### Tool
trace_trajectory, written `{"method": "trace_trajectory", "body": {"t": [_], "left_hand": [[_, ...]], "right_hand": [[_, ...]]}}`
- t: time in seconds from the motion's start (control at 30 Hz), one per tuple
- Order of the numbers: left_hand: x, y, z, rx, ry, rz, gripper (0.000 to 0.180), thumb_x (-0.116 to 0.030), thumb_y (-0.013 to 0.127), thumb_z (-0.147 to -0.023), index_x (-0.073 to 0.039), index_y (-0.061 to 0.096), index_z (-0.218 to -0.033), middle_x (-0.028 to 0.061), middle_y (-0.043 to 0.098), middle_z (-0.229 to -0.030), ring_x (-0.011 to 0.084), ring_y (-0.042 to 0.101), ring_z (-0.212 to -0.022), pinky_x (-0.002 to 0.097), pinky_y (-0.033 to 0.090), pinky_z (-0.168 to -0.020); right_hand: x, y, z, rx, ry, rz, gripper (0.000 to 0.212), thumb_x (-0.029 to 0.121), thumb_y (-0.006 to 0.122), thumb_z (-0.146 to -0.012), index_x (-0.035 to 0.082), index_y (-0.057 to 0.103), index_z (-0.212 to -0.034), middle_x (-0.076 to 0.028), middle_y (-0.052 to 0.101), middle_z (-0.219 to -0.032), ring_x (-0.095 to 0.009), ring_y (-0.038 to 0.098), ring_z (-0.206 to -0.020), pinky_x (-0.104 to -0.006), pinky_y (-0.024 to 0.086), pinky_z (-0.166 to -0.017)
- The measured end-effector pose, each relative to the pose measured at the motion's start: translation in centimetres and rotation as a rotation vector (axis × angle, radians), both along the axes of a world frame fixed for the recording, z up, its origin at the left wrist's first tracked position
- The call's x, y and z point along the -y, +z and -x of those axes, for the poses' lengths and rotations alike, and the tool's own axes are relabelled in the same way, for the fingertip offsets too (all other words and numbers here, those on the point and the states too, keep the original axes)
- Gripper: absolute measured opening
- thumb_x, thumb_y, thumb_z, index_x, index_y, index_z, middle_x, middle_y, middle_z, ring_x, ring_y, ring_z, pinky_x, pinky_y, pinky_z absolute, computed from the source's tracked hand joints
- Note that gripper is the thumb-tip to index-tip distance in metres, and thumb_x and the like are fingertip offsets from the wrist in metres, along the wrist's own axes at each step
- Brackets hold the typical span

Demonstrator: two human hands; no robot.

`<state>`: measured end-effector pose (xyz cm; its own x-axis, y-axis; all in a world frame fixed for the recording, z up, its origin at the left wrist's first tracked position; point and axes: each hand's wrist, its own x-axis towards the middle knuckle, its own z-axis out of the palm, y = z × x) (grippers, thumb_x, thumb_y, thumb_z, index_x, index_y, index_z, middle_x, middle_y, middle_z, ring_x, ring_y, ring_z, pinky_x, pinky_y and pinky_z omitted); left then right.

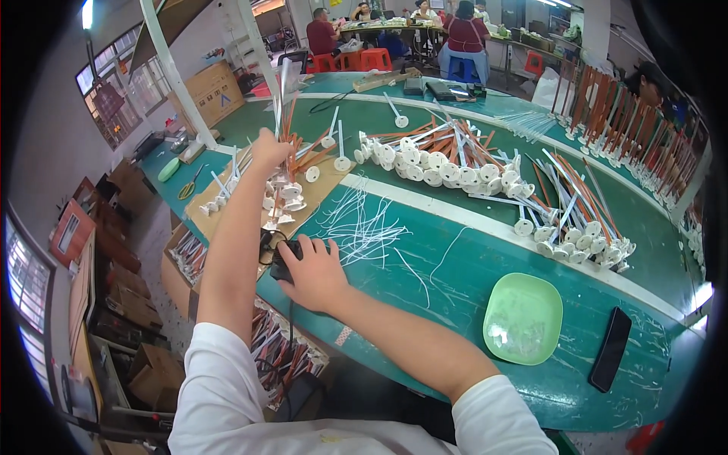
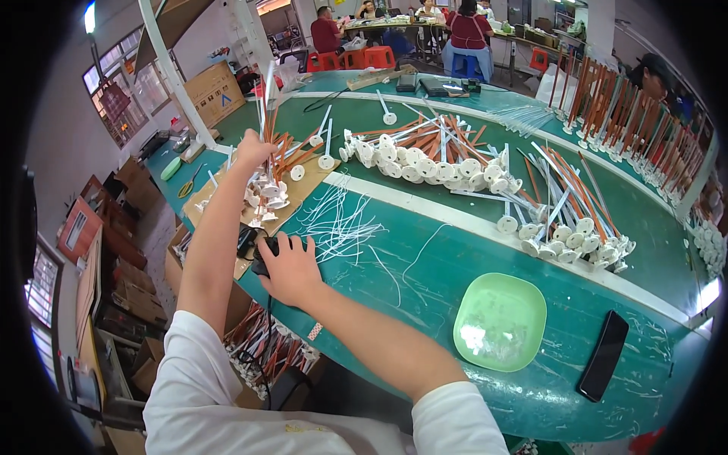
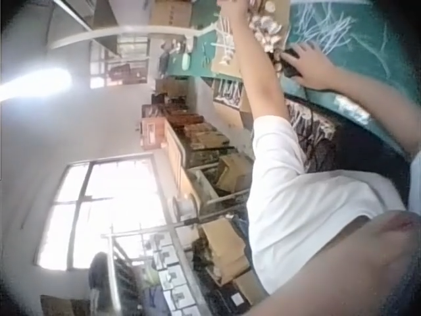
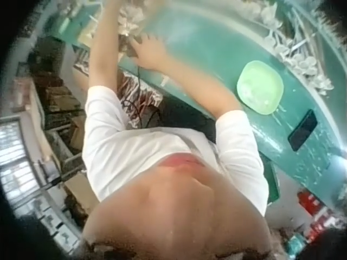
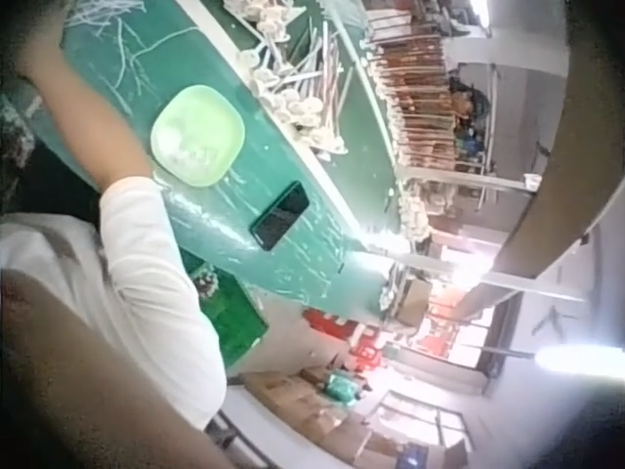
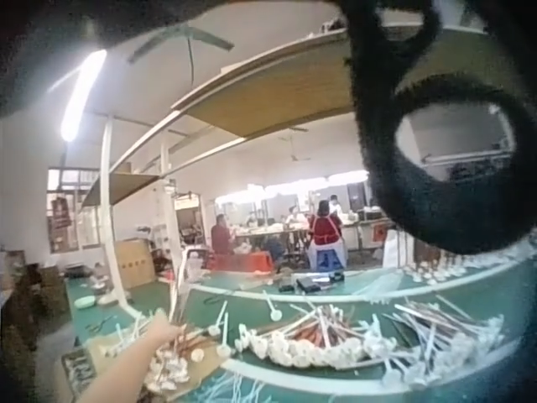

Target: Gathering multiple LED light strips into a bundle and securing them with a plastic cable tie before placing them into a storage box.

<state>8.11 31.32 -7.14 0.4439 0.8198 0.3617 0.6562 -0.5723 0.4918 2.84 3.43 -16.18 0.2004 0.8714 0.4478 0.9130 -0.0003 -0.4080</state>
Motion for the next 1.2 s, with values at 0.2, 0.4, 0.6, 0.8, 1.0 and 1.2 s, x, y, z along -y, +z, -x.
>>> {"method": "trace_trajectory", "body": {"t": [0.2, 0.4, 0.6, 0.8, 1.0, 1.2], "left_hand": [[1.5, 2.8, 1.7, 0.124, -0.146, 0.509, 0.027, -0.022, 0.073, -0.069, 0.001, 0.061, -0.075, 0.0108, 0.063, -0.074, 0.0181, 0.059, -0.067, 0.0335, 0.043, -0.058], [2.0, 3.8, 2.7, 0.371, -0.262, 0.578, 0.025, -0.025, 0.056, -0.091, 0.0, 0.058, -0.092, 0.0097, 0.063, -0.067, 0.0195, 0.06, -0.055, 0.0323, 0.044, -0.052], [4.8, 6.6, 3.8, 0.444, -0.309, 0.322, 0.026, -0.028, 0.053, -0.096, -0.007, 0.048, -0.084, 0.0075, 0.057, -0.061, 0.0172, 0.057, -0.052, 0.0309, 0.043, -0.047], [13.8, 9.9, 4.6, 0.62, -0.652, 0.343, 0.038, -0.031, 0.052, -0.097, -0.006, 0.049, -0.068, 0.0025, 0.045, -0.049, 0.016, 0.05, -0.045, 0.0313, 0.04, -0.046], [24.2, 7.9, 0.0, 0.787, -1.027, 0.631, 0.043, -0.034, 0.052, -0.097, -0.008, 0.045, -0.063, 0.0025, 0.047, -0.051, 0.0163, 0.054, -0.049, 0.0308, 0.043, -0.046], [29.9, 5.2, -4.6, 0.584, -1.213, 0.709, 0.035, -0.029, 0.053, -0.096, -0.005, 0.052, -0.07, 0.0045, 0.055, -0.055, 0.0155, 0.058, -0.053, 0.0301, 0.047, -0.053]], "right_hand": [[0.4, 0.1, 0.3, -0.009, 0.006, -0.017, 0.068, 0.04, 0.068, -0.077, 0.012, 0.044, -0.135, -0.02, 0.045, -0.127, -0.037, 0.046, -0.116, -0.0578, 0.03, -0.102], [0.4, 0.1, 0.4, 0.003, 0.004, 0.014, 0.069, 0.041, 0.067, -0.078, 0.013, 0.043, -0.136, -0.02, 0.044, -0.127, -0.036, 0.045, -0.117, -0.0568, 0.03, -0.103], [0.5, -0.2, 0.3, 0.02, -0.006, 0.003, 0.07, 0.041, 0.066, -0.078, 0.013, 0.042, -0.137, -0.021, 0.043, -0.129, -0.037, 0.044, -0.117, -0.0559, 0.031, -0.103], [3.6, 3.1, 2.7, 0.131, -0.158, -0.087, 0.065, 0.04, 0.067, -0.079, 0.006, 0.048, -0.131, -0.028, 0.041, -0.132, -0.041, 0.046, -0.116, -0.0524, 0.035, -0.1], [14.6, 16.3, 2.3, 0.218, 0.274, 0.658, 0.043, 0.034, 0.063, -0.082, 0.0, 0.063, -0.109, -0.021, 0.064, -0.095, -0.035, 0.063, -0.095, -0.0439, 0.049, -0.085], [23.6, 18.2, -7.4, 0.26, -0.349, -0.144, 0.033, 0.025, 0.07, -0.079, 0.0, 0.064, -0.1, -0.016, 0.069, -0.089, -0.031, 0.066, -0.083, -0.0396, 0.052, -0.071]]}}
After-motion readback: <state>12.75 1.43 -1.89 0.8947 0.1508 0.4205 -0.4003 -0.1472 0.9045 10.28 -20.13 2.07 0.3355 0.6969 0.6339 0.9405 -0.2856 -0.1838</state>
